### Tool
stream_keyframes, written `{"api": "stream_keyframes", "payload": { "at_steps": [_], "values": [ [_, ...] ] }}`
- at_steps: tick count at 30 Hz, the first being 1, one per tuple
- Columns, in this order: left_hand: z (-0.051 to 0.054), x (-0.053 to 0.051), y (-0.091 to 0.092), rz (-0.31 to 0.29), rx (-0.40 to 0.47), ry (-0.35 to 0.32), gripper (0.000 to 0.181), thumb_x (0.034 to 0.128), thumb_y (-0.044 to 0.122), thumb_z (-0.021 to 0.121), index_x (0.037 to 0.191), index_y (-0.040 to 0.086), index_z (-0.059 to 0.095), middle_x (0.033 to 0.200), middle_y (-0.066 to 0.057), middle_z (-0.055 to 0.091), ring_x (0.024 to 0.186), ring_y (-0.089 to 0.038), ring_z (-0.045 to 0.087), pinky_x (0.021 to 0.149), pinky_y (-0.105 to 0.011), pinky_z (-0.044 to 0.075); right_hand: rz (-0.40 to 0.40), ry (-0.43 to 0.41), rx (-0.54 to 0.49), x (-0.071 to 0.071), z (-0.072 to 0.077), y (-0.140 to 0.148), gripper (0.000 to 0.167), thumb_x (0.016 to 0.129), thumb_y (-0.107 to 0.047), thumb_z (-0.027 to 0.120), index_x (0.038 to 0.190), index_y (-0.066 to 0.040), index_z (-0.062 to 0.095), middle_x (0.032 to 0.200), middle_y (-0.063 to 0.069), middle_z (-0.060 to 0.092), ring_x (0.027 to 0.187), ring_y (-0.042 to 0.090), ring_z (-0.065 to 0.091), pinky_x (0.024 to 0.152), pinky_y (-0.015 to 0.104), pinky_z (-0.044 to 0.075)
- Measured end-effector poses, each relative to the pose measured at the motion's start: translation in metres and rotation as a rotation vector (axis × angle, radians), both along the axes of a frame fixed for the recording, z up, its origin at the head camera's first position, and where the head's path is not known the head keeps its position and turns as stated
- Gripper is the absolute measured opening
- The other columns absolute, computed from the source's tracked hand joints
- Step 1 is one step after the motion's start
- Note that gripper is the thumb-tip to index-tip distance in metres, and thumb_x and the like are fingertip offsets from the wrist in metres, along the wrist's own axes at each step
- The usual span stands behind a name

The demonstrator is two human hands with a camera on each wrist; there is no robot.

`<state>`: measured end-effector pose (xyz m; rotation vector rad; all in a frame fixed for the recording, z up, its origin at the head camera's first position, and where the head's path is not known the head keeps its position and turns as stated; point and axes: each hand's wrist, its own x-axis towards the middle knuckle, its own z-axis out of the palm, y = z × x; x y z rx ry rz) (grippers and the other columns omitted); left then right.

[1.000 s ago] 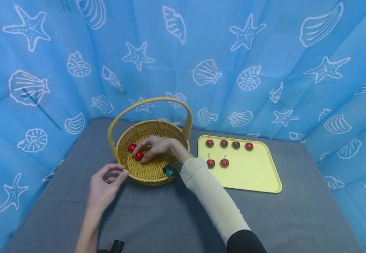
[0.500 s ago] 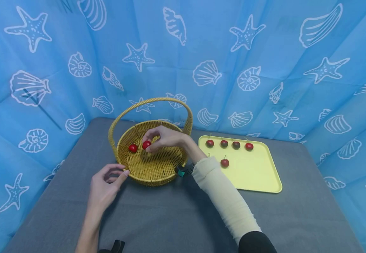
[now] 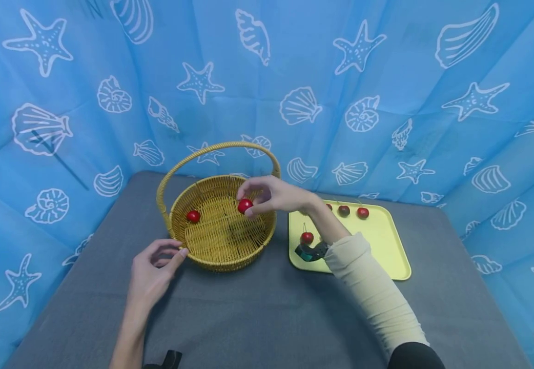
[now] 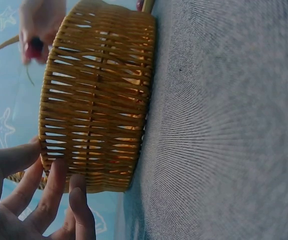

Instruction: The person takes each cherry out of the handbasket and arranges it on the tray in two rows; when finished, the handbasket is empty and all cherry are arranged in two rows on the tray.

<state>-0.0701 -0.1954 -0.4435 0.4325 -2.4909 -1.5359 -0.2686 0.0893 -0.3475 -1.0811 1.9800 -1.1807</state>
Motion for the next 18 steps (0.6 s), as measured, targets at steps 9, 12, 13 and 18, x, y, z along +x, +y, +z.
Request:
{"api": "stream_keyframes", "payload": {
  "at_steps": [9,12,13,18],
  "values": [
    [0.0,0.0,0.0,0.005,-0.003,-0.01,0.031,0.1022,0.033,0.078,0.125,0.013,0.073,0.118,-0.016,0.078,0.091,-0.021,0.075,0.067,-0.024,0.058,0.007,0.035,0.006,0.013,0.013,0.063,0.031,0.099,-0.008,0.076,0.129,-0.004,0.071,0.118,0.015,0.074,0.102,0.034,0.078,0.09,0.039,0.064],
    [0.0,0.0,0.0,0.008,0.001,-0.01,0.03,0.102,0.032,0.079,0.125,0.013,0.073,0.118,-0.016,0.078,0.091,-0.021,0.075,0.067,-0.024,0.058,-0.038,0.036,0.04,0.015,0.013,0.086,0.034,0.099,-0.009,0.077,0.132,-0.004,0.07,0.118,0.015,0.076,0.1,0.032,0.08,0.092,0.039,0.065],
    [0.0,0.0,0.0,0.009,0.002,-0.012,0.03,0.1019,0.032,0.079,0.125,0.013,0.073,0.118,-0.016,0.078,0.091,-0.021,0.075,0.067,-0.024,0.058,-0.057,0.03,0.052,0.015,0.013,0.094,0.035,0.099,-0.009,0.077,0.133,-0.004,0.07,0.121,0.018,0.075,0.1,0.03,0.08,0.092,0.038,0.064],
    [0.0,0.0,0.0,0.009,0.009,-0.001,0.03,0.1015,0.032,0.079,0.124,0.013,0.074,0.117,-0.016,0.079,0.087,-0.02,0.075,0.065,-0.024,0.058,-0.149,0.002,0.096,0.018,0.009,0.132,0.04,0.099,-0.008,0.078,0.137,-0.004,0.068,0.127,0.016,0.076,0.105,0.023,0.082,0.096,0.033,0.063]
  ]
}}
